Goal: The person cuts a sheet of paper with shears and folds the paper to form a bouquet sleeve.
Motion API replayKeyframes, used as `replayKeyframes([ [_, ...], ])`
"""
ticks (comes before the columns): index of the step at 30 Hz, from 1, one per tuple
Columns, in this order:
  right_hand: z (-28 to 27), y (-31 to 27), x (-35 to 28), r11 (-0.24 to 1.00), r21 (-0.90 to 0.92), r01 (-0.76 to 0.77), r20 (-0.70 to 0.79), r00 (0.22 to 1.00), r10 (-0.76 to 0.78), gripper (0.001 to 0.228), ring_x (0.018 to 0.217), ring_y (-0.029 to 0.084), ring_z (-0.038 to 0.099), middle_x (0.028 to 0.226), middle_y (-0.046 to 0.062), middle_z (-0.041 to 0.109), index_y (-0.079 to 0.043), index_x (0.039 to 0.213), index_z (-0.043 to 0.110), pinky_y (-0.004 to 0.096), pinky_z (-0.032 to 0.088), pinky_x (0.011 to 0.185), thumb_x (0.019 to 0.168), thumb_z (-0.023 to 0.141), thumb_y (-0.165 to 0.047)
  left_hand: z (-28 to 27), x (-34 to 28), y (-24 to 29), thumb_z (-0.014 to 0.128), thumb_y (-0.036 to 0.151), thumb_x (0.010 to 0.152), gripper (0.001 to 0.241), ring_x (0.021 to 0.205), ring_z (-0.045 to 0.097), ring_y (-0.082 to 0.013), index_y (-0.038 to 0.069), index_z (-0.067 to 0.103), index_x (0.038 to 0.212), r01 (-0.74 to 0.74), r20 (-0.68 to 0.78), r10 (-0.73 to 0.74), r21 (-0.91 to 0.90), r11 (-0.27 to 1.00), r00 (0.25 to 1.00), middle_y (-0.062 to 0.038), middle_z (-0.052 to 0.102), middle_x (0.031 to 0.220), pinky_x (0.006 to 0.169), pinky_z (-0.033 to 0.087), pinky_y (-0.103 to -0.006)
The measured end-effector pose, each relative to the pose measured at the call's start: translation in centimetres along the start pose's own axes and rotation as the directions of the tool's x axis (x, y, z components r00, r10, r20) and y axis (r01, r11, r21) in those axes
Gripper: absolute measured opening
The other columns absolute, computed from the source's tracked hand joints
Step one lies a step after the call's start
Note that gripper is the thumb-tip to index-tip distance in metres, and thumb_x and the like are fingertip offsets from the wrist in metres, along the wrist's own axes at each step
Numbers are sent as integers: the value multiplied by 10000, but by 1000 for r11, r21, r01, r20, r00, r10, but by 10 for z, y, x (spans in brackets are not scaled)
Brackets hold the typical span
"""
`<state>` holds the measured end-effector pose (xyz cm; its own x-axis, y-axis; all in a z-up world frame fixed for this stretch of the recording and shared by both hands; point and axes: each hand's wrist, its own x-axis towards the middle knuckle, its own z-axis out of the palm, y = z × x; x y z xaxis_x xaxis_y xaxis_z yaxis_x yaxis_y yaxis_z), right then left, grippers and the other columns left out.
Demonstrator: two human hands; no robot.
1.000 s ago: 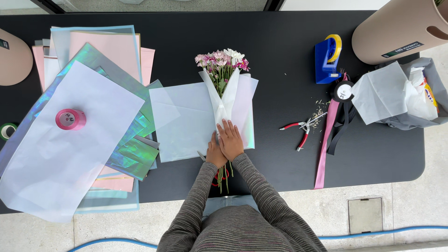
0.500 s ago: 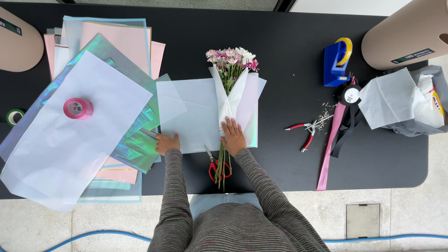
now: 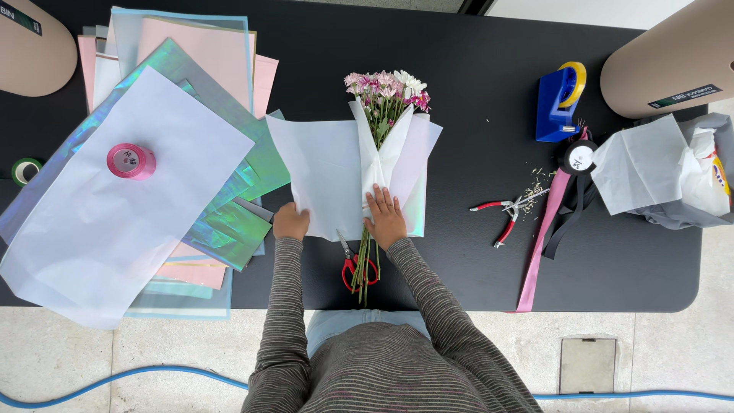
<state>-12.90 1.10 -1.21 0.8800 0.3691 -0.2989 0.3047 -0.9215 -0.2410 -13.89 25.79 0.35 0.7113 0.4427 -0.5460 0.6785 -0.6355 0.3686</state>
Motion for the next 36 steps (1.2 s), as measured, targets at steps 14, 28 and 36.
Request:
replayKeyframes([
  [14, -3, -1, -2, 998, -60, 35, -55, 998, -38, 691, 1480, 287, 83, 1619, 86, 64, -168, 1530, 210, 497, 69, 1192, 957, 526, -392, -6, -65, 116, 550, 199, 918, 432, 1082, 628, -385, -59, 548, 1265, -109, 53, 120, -164, 980, 991, -280, 637, 1146, 853, 569, -443],
  [28, 40, -62, -49, 924, -257, 283, -233, 910, -343, 449, 1052, 295, 446, 1011, 155, 528, -66, 836, 620, 412, 307, 872, 902, 516, -498, 9, -35, 0, 628, 306, 865, 438, 1005, 650, -387, -45, 622, 1126, -103, 75, 121, -215, 971, 990, -253, 658, 1034, 764, 568, -436],
  [36, 29, -92, -44, 946, -308, 100, 169, 984, -49, 501, 1012, 275, 441, 903, 109, 543, -79, 936, 606, 396, 228, 880, 939, 413, -541, -24, -54, -3, 631, 278, 881, 385, 1011, 645, -380, -40, 635, 1099, -50, 37, 71, -408, 912, 997, -246, 668, 1024, 768, 556, -454],
])
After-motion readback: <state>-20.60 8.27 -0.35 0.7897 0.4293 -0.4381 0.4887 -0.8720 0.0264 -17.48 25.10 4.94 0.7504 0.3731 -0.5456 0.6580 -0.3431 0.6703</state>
